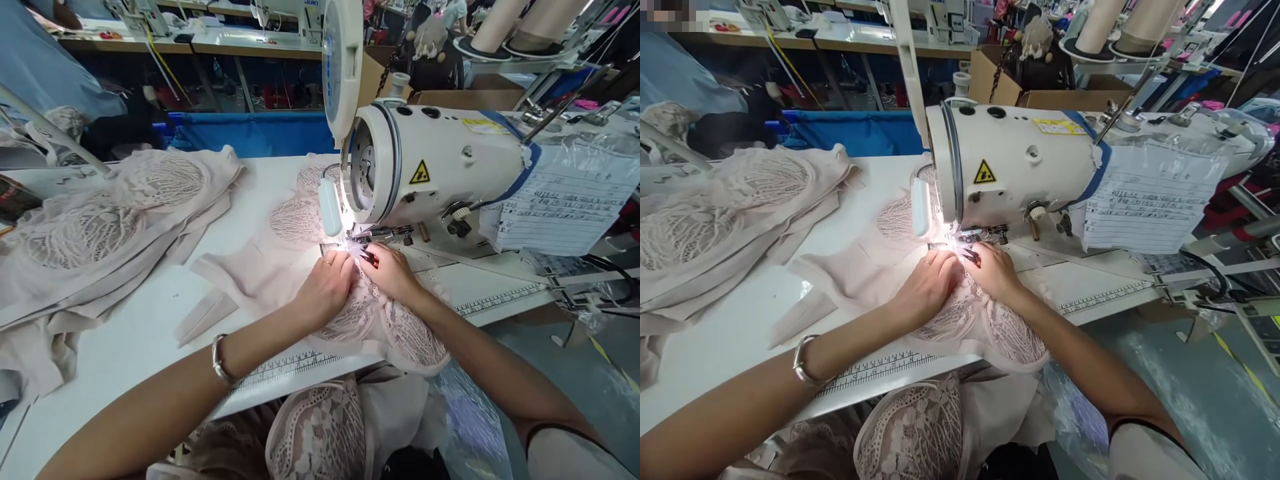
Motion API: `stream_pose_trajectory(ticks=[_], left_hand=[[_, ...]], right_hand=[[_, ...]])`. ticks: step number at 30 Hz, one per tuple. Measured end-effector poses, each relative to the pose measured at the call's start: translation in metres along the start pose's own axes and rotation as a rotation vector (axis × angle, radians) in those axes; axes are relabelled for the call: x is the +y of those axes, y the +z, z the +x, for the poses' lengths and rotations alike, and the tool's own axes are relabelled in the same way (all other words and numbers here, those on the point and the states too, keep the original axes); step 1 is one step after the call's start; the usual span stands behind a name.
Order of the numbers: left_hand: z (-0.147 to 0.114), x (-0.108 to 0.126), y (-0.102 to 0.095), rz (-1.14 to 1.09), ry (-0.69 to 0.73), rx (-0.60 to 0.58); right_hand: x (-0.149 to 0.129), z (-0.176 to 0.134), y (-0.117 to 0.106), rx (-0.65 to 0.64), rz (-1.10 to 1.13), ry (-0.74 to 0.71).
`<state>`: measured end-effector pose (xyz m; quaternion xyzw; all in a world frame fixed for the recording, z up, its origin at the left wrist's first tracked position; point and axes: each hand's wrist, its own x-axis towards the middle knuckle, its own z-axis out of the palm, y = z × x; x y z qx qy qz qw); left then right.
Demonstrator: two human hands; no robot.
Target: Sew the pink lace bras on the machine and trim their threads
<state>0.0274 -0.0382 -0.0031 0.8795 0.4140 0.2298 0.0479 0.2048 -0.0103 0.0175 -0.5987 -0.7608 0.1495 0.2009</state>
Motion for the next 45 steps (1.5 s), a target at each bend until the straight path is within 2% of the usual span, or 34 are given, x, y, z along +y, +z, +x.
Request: stream_pose_trajectory(ticks=[2, 5, 8, 11, 14, 17, 19, 28, 36, 45], left_hand=[[-0.006, 0.005, 0.003, 0.133, 0.068, 0.011], [-0.010, 0.008, 0.003, 0.225, 0.105, -0.021], [-0.009, 0.007, 0.001, 0.205, 0.115, -0.026], [-0.007, 0.006, 0.001, 0.135, 0.108, -0.028], [-0.007, 0.005, 0.002, 0.110, 0.097, -0.032], [-0.007, 0.004, 0.002, 0.156, 0.130, -0.043], [-0.005, 0.004, 0.000, 0.175, 0.153, -0.050], [0.002, -0.002, -0.006, 0.064, 0.114, -0.076], [0.000, -0.007, -0.005, 0.030, 0.104, -0.052], [-0.002, -0.006, -0.007, 0.198, 0.109, -0.023]], right_hand=[[0.000, -0.003, 0.000, -0.020, 0.098, -0.007], [-0.001, -0.007, -0.001, -0.038, 0.170, 0.060], [-0.004, -0.010, -0.005, -0.028, 0.049, 0.152], [-0.006, -0.011, -0.009, -0.072, -0.123, 0.185], [-0.006, -0.010, -0.010, -0.113, -0.168, 0.088], [-0.003, -0.010, -0.004, 0.003, -0.124, -0.062], [-0.001, -0.011, 0.002, 0.055, -0.155, -0.101], [0.002, -0.022, 0.007, 0.023, -0.366, -0.353], [0.003, -0.022, 0.008, -0.064, -0.443, -0.325], [-0.007, -0.017, 0.002, -0.164, -0.440, -0.218]])
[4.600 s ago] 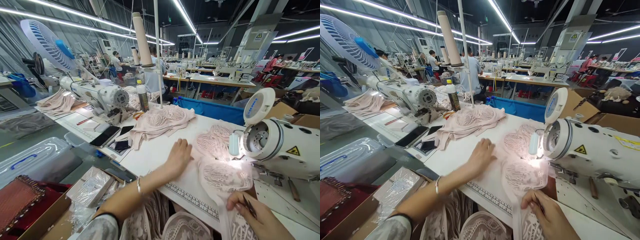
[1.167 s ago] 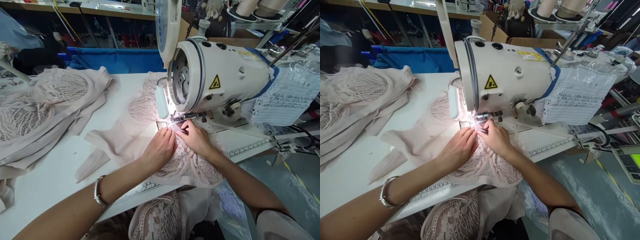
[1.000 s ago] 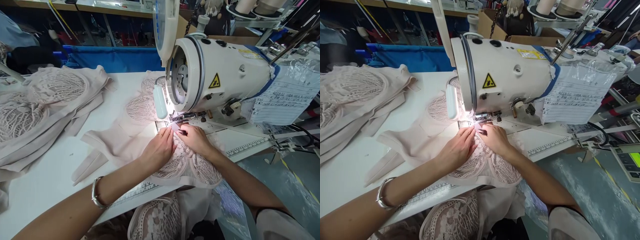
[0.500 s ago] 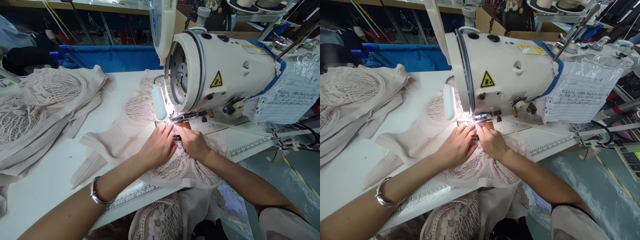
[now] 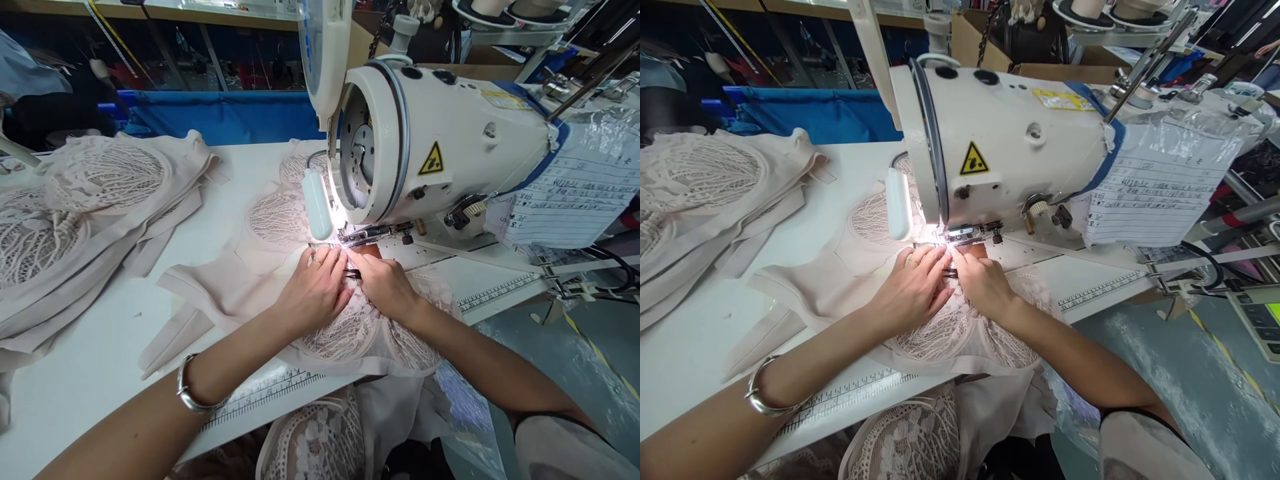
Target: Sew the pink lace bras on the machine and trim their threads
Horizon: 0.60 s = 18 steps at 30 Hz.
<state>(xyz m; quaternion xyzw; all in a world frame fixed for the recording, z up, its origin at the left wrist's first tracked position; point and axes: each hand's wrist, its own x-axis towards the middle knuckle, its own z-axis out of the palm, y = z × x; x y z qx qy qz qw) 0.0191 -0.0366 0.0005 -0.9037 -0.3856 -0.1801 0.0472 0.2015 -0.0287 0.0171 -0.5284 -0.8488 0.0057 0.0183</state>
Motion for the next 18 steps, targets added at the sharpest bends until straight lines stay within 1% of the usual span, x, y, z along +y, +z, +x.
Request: stream_pose_trajectory(ticks=[8, 12, 14, 16, 18], left_hand=[[0.000, -0.001, 0.001, 0.014, -0.006, 0.007], [0.002, -0.004, 0.001, 0.026, -0.003, 0.006], [0.002, -0.003, -0.001, 0.064, 0.052, 0.004], [0.001, 0.001, -0.003, 0.107, 0.159, -0.027], [-0.002, 0.006, -0.007, 0.125, 0.242, -0.087]], right_hand=[[0.001, 0.002, -0.001, -0.005, -0.001, -0.002], [0.002, 0.005, -0.003, 0.022, 0.060, 0.034], [0.004, 0.006, -0.005, 0.019, 0.130, 0.089], [0.009, 0.005, -0.007, 0.003, 0.226, 0.135], [0.014, 0.001, -0.008, 0.007, 0.306, 0.120]])
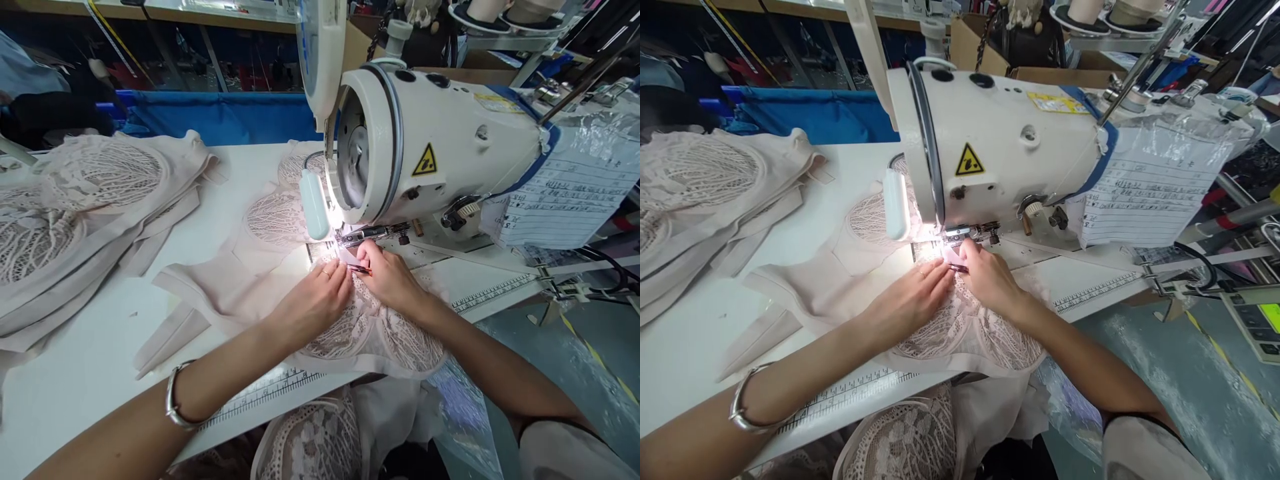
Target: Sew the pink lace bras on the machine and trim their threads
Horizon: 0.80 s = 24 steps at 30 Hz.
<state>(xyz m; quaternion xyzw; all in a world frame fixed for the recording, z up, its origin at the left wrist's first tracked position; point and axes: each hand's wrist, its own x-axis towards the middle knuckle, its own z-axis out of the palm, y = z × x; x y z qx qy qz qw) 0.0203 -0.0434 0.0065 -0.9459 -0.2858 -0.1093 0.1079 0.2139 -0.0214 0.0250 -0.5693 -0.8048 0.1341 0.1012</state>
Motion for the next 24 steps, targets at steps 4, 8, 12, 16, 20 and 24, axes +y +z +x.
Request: stream_pose_trajectory(ticks=[4, 8, 12, 16, 20, 24], left_hand=[[-0.003, 0.004, -0.003, -0.092, -0.032, -0.072], [-0.004, -0.007, 0.001, -0.206, -0.093, -0.048], [-0.005, -0.024, 0.004, -0.310, -0.079, -0.002], [-0.005, -0.038, 0.006, -0.387, -0.089, 0.057], [-0.004, -0.043, 0.000, -0.411, -0.097, 0.040], [-0.001, -0.035, -0.007, -0.291, -0.092, 0.022]], right_hand=[[0.009, -0.007, -0.001, 0.037, 0.031, -0.146], [0.011, -0.005, 0.001, 0.041, -0.032, -0.198], [0.006, 0.004, 0.001, 0.020, -0.097, -0.217], [-0.002, 0.015, 0.002, 0.031, -0.154, -0.230], [-0.006, 0.019, 0.000, 0.042, -0.196, -0.235], [-0.004, -0.001, -0.009, 0.127, -0.187, -0.175]])
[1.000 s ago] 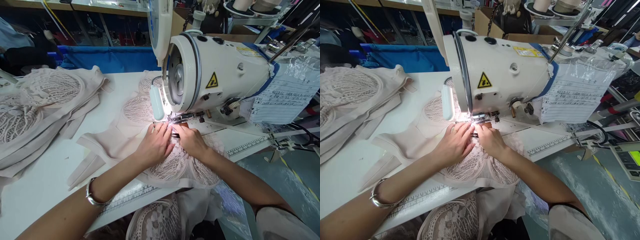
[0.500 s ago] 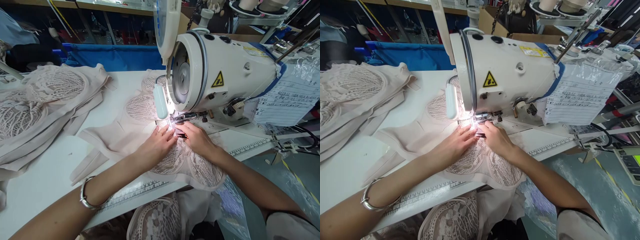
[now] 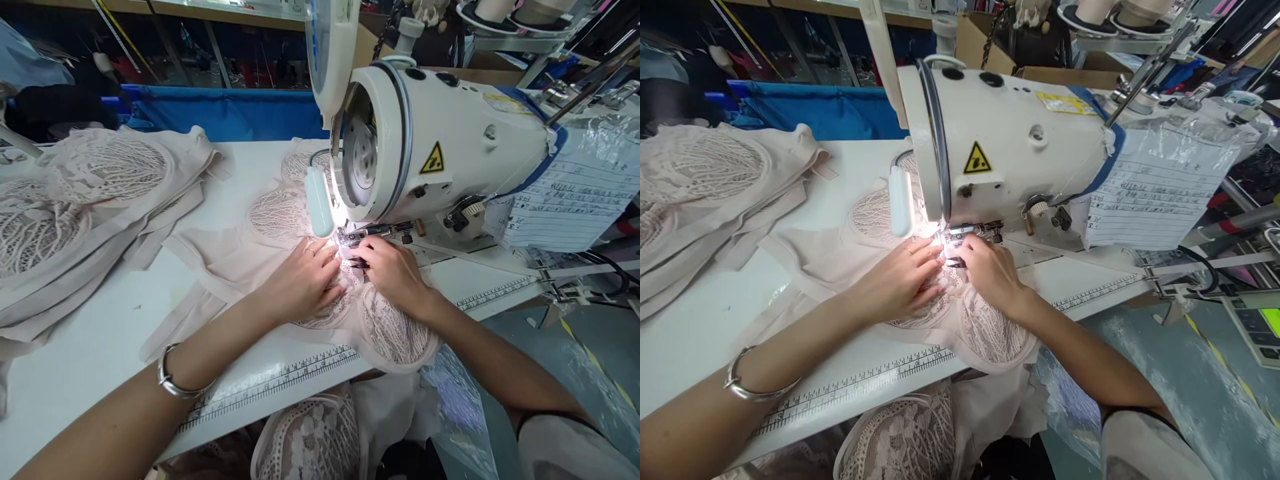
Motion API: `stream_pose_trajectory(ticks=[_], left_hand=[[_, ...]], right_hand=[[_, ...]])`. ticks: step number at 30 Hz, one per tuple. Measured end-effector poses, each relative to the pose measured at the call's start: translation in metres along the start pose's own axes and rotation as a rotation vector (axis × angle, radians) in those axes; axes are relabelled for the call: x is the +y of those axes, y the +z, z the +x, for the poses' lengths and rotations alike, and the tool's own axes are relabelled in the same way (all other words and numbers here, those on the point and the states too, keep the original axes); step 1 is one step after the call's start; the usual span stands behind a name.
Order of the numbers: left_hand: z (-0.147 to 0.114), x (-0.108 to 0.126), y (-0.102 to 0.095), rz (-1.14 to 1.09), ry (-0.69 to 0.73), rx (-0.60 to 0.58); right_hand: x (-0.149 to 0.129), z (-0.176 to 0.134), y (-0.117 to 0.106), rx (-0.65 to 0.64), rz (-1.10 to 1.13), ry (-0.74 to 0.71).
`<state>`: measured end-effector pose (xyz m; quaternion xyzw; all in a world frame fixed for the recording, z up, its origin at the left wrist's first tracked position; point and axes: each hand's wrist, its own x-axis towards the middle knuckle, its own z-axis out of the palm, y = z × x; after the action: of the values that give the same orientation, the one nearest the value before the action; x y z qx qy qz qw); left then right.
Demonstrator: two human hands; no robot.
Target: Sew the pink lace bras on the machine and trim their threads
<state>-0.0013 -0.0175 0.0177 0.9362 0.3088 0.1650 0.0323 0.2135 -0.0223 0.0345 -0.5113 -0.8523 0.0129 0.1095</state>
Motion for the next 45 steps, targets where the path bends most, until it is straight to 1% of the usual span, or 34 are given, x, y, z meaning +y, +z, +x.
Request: stream_pose_trajectory(ticks=[3, 5, 7, 10, 12, 13, 15, 17, 20, 21, 23, 28, 32, 39, 41, 45], left_hand=[[0.000, 0.009, 0.000, 0.080, 0.078, 0.009], [0.000, 0.012, 0.000, 0.077, 0.129, 0.006], [-0.001, 0.013, 0.000, 0.057, 0.145, 0.003], [-0.001, 0.011, 0.001, 0.035, 0.137, 0.020], [-0.002, 0.009, 0.003, 0.016, 0.151, 0.027], [-0.001, 0.008, 0.004, 0.006, 0.162, 0.032], [-0.001, 0.007, 0.005, -0.009, 0.185, 0.042], [-0.001, 0.007, 0.006, -0.022, 0.193, 0.055], [-0.001, 0.008, 0.005, -0.049, 0.185, 0.063], [0.000, 0.009, 0.005, -0.057, 0.182, 0.065], [0.000, 0.009, 0.004, -0.062, 0.175, 0.064], [-0.002, 0.007, 0.002, -0.036, 0.128, 0.026], [-0.002, 0.006, 0.001, 0.009, 0.102, 0.049], [-0.002, 0.004, 0.001, 0.040, 0.102, 0.053], [-0.002, 0.002, 0.001, 0.050, 0.104, 0.052], [-0.002, 0.001, 0.000, 0.060, 0.084, 0.041]], right_hand=[[-0.003, -0.032, -0.004, 0.064, -0.021, 0.064], [-0.007, -0.052, 0.000, 0.077, -0.041, 0.077], [-0.008, -0.066, 0.007, 0.128, -0.067, 0.054], [-0.001, -0.069, 0.017, 0.238, -0.091, -0.080], [0.008, -0.062, 0.018, 0.265, -0.093, -0.132], [0.013, -0.057, 0.016, 0.251, -0.087, -0.126], [0.020, -0.047, 0.010, 0.167, -0.071, -0.085], [0.023, -0.036, 0.001, 0.024, -0.073, -0.064], [0.019, -0.022, -0.009, -0.184, -0.089, -0.059], [0.018, -0.019, -0.011, -0.230, -0.092, -0.050], [0.015, -0.013, -0.013, -0.276, -0.108, -0.032], [0.016, -0.004, -0.011, -0.300, -0.143, -0.026], [0.019, 0.001, -0.009, -0.296, -0.135, -0.034], [0.027, 0.004, -0.005, -0.186, -0.069, -0.173], [0.028, 0.004, -0.005, -0.178, -0.064, -0.167], [0.030, 0.007, -0.007, -0.219, -0.085, -0.133]])
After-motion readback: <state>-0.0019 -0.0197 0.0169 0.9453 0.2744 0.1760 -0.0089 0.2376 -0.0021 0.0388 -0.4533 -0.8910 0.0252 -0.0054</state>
